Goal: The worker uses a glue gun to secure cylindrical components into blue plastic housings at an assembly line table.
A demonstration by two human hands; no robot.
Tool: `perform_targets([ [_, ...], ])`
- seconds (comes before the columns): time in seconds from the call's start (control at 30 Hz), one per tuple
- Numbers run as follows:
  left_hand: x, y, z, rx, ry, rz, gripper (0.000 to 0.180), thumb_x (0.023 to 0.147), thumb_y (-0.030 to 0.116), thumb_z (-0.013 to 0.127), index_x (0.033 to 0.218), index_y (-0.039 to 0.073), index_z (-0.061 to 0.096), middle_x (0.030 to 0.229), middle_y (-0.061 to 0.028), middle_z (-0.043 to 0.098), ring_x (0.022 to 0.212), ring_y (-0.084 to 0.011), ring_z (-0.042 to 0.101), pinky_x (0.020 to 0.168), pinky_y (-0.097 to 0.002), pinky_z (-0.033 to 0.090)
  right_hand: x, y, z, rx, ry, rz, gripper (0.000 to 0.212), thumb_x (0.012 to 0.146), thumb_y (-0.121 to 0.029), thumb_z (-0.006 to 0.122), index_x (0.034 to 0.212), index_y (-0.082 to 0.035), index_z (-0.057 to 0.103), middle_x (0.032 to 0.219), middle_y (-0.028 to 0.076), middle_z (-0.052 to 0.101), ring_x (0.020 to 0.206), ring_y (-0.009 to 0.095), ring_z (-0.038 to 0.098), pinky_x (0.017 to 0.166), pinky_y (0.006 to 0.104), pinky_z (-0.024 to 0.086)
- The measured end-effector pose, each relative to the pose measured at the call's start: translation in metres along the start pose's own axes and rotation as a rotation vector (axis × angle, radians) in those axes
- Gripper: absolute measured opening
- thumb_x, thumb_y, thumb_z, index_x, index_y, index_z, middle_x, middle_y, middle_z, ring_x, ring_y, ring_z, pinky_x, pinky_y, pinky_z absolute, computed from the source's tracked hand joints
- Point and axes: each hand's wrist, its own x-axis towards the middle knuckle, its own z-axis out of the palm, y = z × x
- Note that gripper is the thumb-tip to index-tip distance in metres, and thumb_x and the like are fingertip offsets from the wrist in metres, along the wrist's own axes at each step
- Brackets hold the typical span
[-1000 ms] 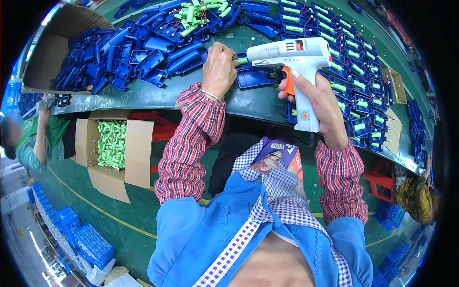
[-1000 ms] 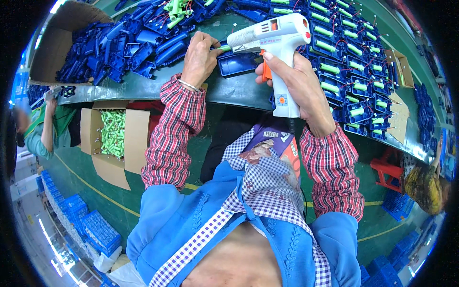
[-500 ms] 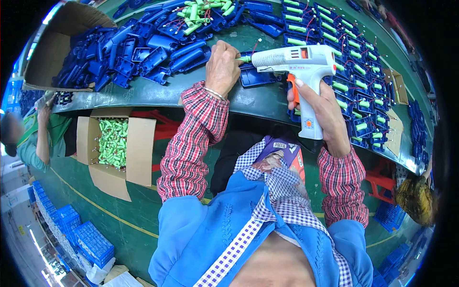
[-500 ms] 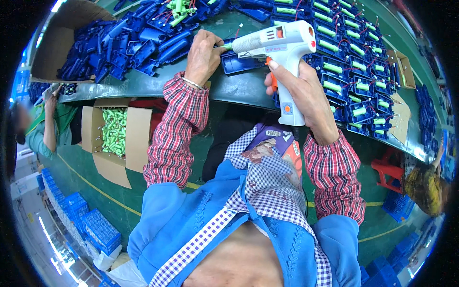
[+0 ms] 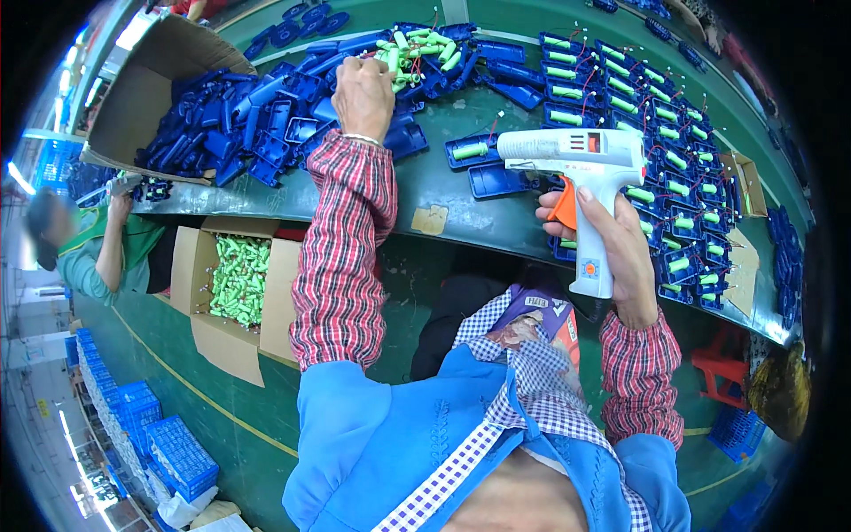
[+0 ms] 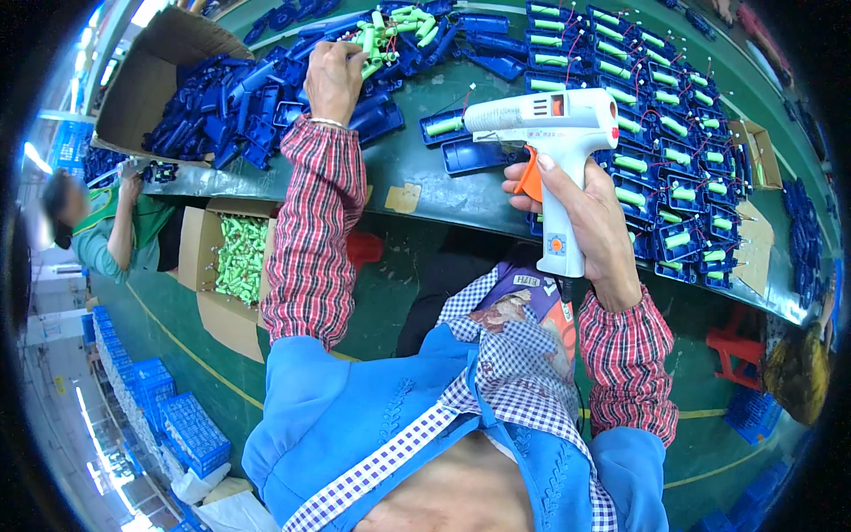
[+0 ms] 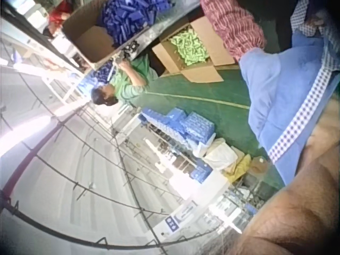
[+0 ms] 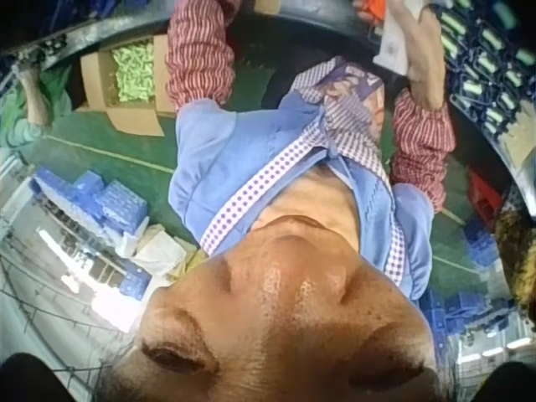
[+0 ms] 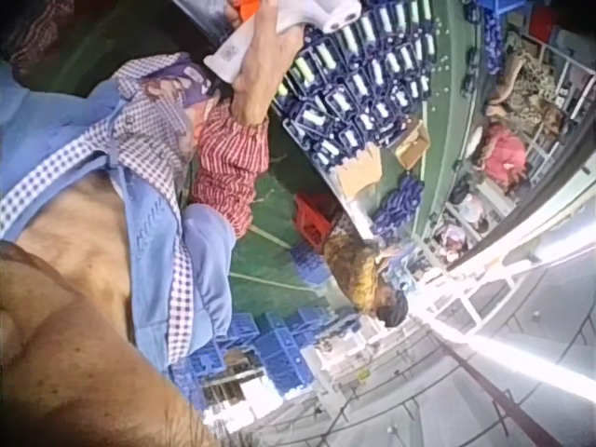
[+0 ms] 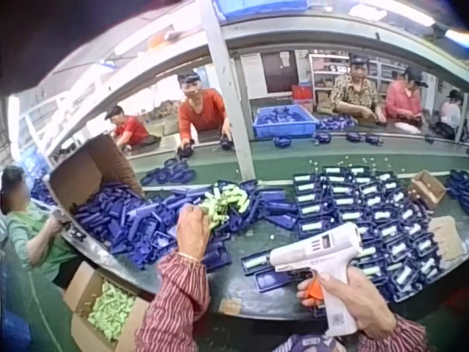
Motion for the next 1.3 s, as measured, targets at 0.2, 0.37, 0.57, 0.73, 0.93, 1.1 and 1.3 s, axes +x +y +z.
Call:
perform_targets([
  [0.2,0.03,-0.004,0.026,0.147,-0.18,-0.139,0.036,0.074,0.042,0.077,0.083,0.007,0.074,0.09,-0.0205,0.066,0.088,-0.0358,0.064,0.078,-0.0473,0.05,-0.007,-0.003,0.003,0.046,-0.006,0.012,0.04,0.099,-0.022,0.051,0.125,0.007,0.046,0.107,0.02,0.064,0.096,0.026,0.067,0.082,0.0322,0.056],
  [0.37,0.048,-0.04,0.02,-0.49,0.117,-0.355,0.021,0.082,0.022,0.076,0.08,0.001,0.071,0.075,-0.0081,0.068,0.069,-0.0198,0.065,0.06,-0.0348,0.051,-0.013,-0.008,0.006,0.027,-0.041,0.008,0.04,0.099,-0.023,0.051,0.125,0.007,0.047,0.108,0.021,0.063,0.097,0.026,0.067,0.082,0.0333,0.057],
  [0.57,0.028,0.002,-0.034,-1.261,0.281,-0.428,0.016,0.088,0.007,0.068,0.098,-0.004,0.06,0.085,-0.0081,0.065,0.072,-0.013,0.063,0.064,-0.0253,0.055,-0.021,-0.008,-0.004,0.034,-0.011,-0.01,0.039,0.099,-0.023,0.051,0.125,0.006,0.048,0.108,0.019,0.064,0.097,0.025,0.066,0.081,0.0323,0.056],
  [0.73,-0.072,0.033,-0.063,-1.03,-0.055,-0.387,0.019,0.089,0.001,0.064,0.104,-0.006,0.055,0.095,-0.011,0.065,0.083,-0.0159,0.064,0.08,-0.0275,0.053,-0.024,0.0,-0.006,0.042,-0.057,0.019,0.039,0.098,-0.025,0.055,0.122,0.005,0.05,0.104,0.017,0.065,0.093,0.022,0.066,0.079,0.0303,0.057],
  [0.93,-0.15,0.038,-0.04,-0.313,-0.088,-0.115,0.013,0.081,0.003,0.069,0.092,-0.001,0.064,0.09,-0.0156,0.065,0.084,-0.0291,0.062,0.073,-0.0369,0.048,-0.023,0.009,-0.005,-0.048,-0.043,0.082,0.041,0.098,-0.026,0.054,0.124,0.006,0.049,0.103,0.017,0.064,0.092,0.022,0.066,0.078,0.0299,0.056],
  [1.1,-0.149,0.038,-0.047,-0.226,-0.057,-0.079,0.014,0.08,0.005,0.07,0.092,-0.002,0.066,0.088,-0.0138,0.064,0.086,-0.0313,0.058,0.077,-0.0409,0.046,-0.018,0.012,-0.001,-0.092,-0.038,0.091,0.04,0.096,-0.028,0.057,0.119,0.005,0.052,0.098,0.013,0.065,0.087,0.018,0.066,0.075,0.028,0.055],
  [1.3,-0.148,0.038,-0.06,-0.167,-0.14,-0.072,0.013,0.079,0.002,0.069,0.09,-0.003,0.065,0.087,-0.0161,0.062,0.084,-0.0332,0.056,0.078,-0.043,0.045,-0.022,0.008,-0.005,-0.275,-0.041,0.108,0.036,0.099,-0.025,0.053,0.12,0.004,0.052,0.095,0.012,0.066,0.083,0.016,0.065,0.069,0.0255,0.05],
])
